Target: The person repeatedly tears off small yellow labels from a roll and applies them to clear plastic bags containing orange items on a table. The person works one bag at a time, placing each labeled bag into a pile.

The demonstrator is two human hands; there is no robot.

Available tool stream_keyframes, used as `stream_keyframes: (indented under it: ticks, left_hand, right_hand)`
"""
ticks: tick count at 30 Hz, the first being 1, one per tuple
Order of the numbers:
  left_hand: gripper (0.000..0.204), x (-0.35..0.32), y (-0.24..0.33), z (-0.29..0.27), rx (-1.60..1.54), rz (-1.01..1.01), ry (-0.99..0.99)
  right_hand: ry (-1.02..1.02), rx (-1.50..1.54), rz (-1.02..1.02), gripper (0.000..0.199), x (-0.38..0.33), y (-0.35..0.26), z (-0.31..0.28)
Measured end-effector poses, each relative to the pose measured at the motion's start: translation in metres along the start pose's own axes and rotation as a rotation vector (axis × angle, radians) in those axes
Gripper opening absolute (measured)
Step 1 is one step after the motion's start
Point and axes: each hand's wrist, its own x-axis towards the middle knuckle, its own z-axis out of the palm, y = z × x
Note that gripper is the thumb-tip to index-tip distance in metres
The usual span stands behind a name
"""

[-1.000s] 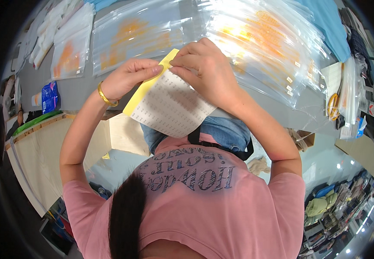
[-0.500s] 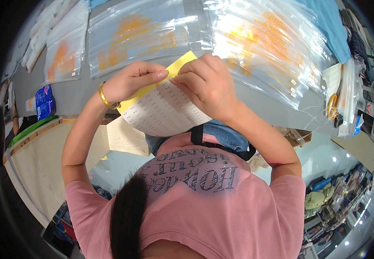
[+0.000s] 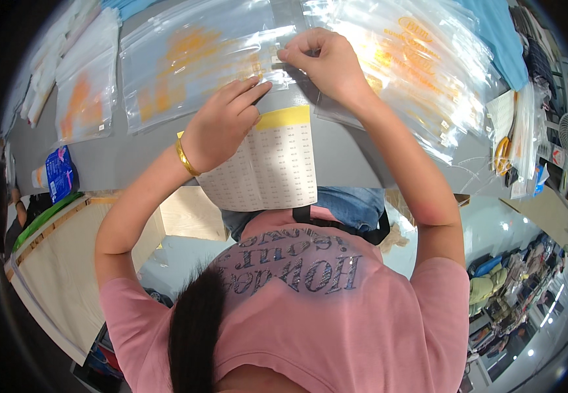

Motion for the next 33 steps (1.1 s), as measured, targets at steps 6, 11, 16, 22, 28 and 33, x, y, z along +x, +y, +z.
stream_keyframes:
  ticks: [6, 11, 16, 22, 28, 33]
  left_hand:
    - [0.006, -0.009, 0.001, 0.007, 0.018, -0.007, 0.008]
    - [0.008, -0.007, 0.004, 0.009, 0.007, -0.012, 0.050]
    - [0.011, -0.009, 0.006, 0.008, 0.006, -0.040, 0.098]
    - [0.013, -0.017, 0.002, 0.006, 0.030, -0.020, 0.065]
    - [0.011, -0.013, 0.004, 0.007, 0.026, -0.045, 0.110]
    - [0.012, -0.007, -0.001, 0.011, 0.071, -0.068, 0.110]
  right_hand:
    - [0.043, 0.093, 0.011, 0.020, 0.002, 0.013, 0.000]
    - [0.042, 0.146, 0.058, 0.020, 0.001, -0.002, -0.003]
    - [0.004, 0.064, -0.033, 0.017, 0.001, -0.003, 0.005]
    - [-0.044, -0.020, -0.119, 0.017, 0.004, 0.000, 0.015]
    - [0.045, -0.231, -0.288, 0.016, 0.008, 0.011, 0.031]
    - [0.163, -0.590, -0.386, 0.023, 0.004, 0.006, 0.034]
